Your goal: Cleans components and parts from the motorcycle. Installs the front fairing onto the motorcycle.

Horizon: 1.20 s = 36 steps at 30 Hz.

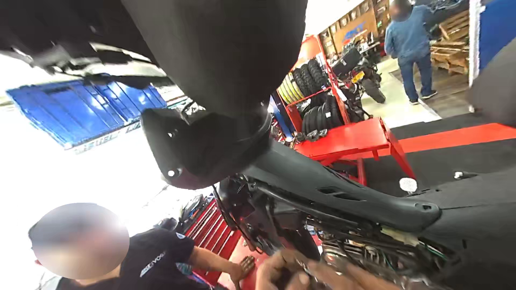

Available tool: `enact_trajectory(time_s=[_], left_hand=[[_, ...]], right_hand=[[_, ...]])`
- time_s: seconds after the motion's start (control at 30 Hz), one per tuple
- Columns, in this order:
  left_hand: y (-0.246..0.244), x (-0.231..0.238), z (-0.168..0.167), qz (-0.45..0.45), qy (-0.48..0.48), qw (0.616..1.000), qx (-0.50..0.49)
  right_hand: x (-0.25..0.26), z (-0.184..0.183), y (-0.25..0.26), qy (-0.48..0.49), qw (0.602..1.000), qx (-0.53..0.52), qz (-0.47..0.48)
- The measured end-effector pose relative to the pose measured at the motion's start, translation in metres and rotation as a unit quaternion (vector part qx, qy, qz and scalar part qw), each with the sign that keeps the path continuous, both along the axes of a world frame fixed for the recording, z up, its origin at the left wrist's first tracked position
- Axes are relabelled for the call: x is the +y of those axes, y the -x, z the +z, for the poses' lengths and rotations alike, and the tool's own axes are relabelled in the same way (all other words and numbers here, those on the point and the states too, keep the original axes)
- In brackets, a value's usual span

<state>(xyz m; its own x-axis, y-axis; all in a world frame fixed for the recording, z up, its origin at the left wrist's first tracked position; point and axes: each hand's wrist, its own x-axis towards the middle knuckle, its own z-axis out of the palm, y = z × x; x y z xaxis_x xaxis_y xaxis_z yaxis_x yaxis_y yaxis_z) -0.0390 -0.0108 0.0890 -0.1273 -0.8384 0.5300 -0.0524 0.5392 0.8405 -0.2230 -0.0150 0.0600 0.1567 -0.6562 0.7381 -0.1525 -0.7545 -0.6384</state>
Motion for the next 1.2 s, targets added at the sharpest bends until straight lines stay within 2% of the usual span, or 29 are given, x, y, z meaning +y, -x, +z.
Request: enact_trajectory(time_s=[0.13, 0.2, 0.23, 0.3, 0.37, 0.43, 0.5, 0.63, 0.67, 0.7, 0.73, 0.77, 0.8, 0.83, 0.9, 0.97, 1.03, 1.2], left_hand=[[0.010, -0.024, 0.068, 0.107, 0.077, 0.991, -0.031], [0.013, -0.032, 0.095, 0.203, 0.170, 0.962, -0.069], [0.012, -0.034, 0.106, 0.257, 0.241, 0.931, -0.090], [0.000, -0.035, 0.128, 0.354, 0.381, 0.846, -0.121], [-0.019, -0.035, 0.149, 0.435, 0.460, 0.763, -0.131], [-0.032, -0.027, 0.165, 0.514, 0.430, 0.728, -0.146], [-0.018, -0.016, 0.179, 0.578, 0.353, 0.718, -0.161], [-0.020, -0.015, 0.192, 0.560, 0.322, 0.742, -0.177], [-0.018, -0.014, 0.190, 0.575, 0.315, 0.731, -0.186], [-0.017, -0.016, 0.185, 0.601, 0.339, 0.696, -0.199], [-0.021, -0.026, 0.181, 0.630, 0.402, 0.637, -0.190], [-0.014, -0.027, 0.175, 0.638, 0.407, 0.624, -0.194], [0.004, -0.020, 0.167, 0.637, 0.374, 0.644, -0.199], [0.011, -0.018, 0.159, 0.623, 0.390, 0.641, -0.219], [-0.006, -0.025, 0.144, 0.554, 0.461, 0.618, -0.314], [-0.011, -0.039, 0.138, 0.504, 0.489, 0.595, -0.392], [-0.008, -0.053, 0.135, 0.481, 0.459, 0.590, -0.458], [-0.007, -0.089, 0.135, 0.470, 0.408, 0.545, -0.562]], right_hand=[[-0.042, 0.060, -0.006, 0.082, 0.993, -0.052, -0.063], [-0.065, 0.087, -0.004, 0.090, 0.990, -0.065, -0.084], [-0.076, 0.100, 0.000, 0.085, 0.990, -0.065, -0.087], [-0.101, 0.123, 0.005, 0.077, 0.990, -0.072, -0.099], [-0.124, 0.141, 0.010, 0.066, 0.992, -0.058, -0.090], [-0.142, 0.156, 0.014, 0.062, 0.995, -0.024, -0.073], [-0.155, 0.167, 0.014, 0.067, 0.997, 0.009, -0.048], [-0.173, 0.187, 0.011, 0.076, 0.994, 0.071, -0.023], [-0.175, 0.191, 0.009, 0.075, 0.993, 0.086, -0.022], [-0.176, 0.194, 0.008, 0.074, 0.992, 0.101, -0.023], [-0.177, 0.197, 0.006, 0.072, 0.991, 0.114, -0.025], [-0.177, 0.199, 0.004, 0.070, 0.989, 0.125, -0.027], [-0.178, 0.201, 0.002, 0.069, 0.988, 0.134, -0.030], [-0.179, 0.202, 0.000, 0.071, 0.988, 0.136, -0.034], [-0.181, 0.203, -0.005, 0.075, 0.986, 0.140, -0.045], [-0.182, 0.203, -0.007, 0.076, 0.985, 0.143, -0.052], [-0.181, 0.202, -0.007, 0.084, 0.983, 0.149, -0.062], [-0.186, 0.199, -0.010, 0.103, 0.983, 0.137, -0.073]])
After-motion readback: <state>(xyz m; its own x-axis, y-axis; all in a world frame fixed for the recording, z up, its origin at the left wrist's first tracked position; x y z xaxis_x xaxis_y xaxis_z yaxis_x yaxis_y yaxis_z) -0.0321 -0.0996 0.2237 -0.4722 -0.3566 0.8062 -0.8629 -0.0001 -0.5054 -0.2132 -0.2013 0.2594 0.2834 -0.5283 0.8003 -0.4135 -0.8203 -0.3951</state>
